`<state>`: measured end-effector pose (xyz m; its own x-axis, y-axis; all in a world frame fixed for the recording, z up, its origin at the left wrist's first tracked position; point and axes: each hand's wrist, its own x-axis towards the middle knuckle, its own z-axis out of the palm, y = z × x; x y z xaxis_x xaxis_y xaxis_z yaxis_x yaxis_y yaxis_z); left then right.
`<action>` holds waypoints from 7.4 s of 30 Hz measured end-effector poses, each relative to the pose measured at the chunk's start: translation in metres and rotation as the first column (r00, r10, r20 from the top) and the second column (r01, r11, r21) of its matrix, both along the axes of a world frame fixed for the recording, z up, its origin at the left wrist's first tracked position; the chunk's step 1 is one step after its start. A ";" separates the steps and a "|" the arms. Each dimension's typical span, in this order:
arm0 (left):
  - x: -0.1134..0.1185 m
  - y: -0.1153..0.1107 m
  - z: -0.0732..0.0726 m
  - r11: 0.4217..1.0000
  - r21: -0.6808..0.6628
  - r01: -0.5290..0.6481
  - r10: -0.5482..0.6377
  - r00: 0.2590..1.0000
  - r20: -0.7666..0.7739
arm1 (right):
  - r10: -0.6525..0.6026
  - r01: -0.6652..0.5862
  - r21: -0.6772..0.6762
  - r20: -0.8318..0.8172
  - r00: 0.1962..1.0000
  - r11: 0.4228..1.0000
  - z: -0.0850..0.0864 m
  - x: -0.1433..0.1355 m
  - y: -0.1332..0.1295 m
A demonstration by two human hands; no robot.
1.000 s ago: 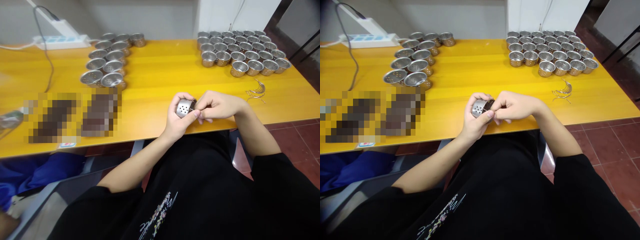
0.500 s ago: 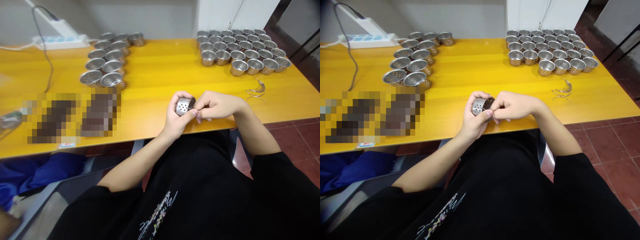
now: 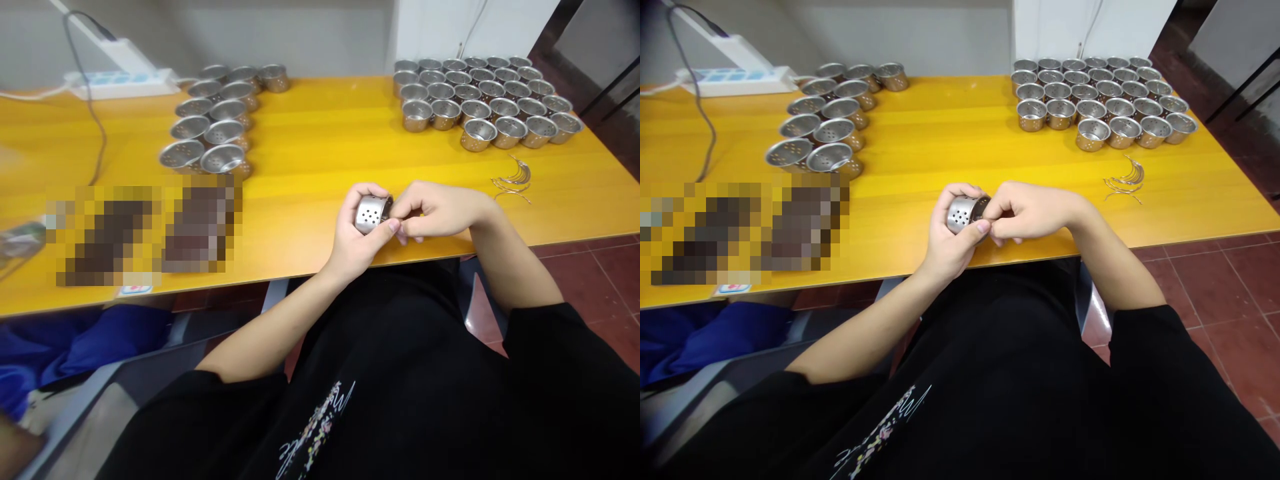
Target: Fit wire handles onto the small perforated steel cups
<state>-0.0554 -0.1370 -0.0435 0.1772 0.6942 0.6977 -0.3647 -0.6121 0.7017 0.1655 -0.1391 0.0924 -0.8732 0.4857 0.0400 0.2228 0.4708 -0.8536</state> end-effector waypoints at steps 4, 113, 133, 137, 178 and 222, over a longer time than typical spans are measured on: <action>0.000 -0.005 0.003 1.000 0.021 -0.013 0.014 1.000 -0.023 | 0.010 -0.010 -0.035 0.002 1.000 0.999 0.006 0.001 -0.004; 0.003 -0.007 0.000 0.998 0.024 -0.053 0.054 0.997 -0.058 | -0.139 0.144 0.011 -0.191 0.972 0.990 -0.002 0.005 0.006; 0.001 0.003 -0.009 0.984 -0.139 -0.115 0.114 0.993 -0.013 | -0.113 0.149 0.337 -0.125 0.986 0.930 -0.001 -0.013 -0.004; 0.003 0.008 -0.017 0.993 -0.064 -0.099 0.100 0.995 0.019 | -0.142 0.183 0.391 -0.131 0.981 0.902 -0.011 -0.019 -0.001; -0.012 0.002 -0.008 0.977 -0.214 0.010 -0.012 1.000 -0.008 | -0.338 0.313 0.524 -0.051 0.940 0.792 0.008 -0.011 -0.009; -0.003 -0.016 0.020 0.959 -0.281 0.041 0.007 0.986 0.166 | -0.268 0.304 0.290 -0.157 0.951 0.908 0.021 -0.004 -0.021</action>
<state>-0.0581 -0.1527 -0.0231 0.0905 0.8648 0.4938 -0.4977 -0.3902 0.7746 0.1614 -0.1600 0.1130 -0.6798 0.6618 0.3160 0.2992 0.6437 -0.7044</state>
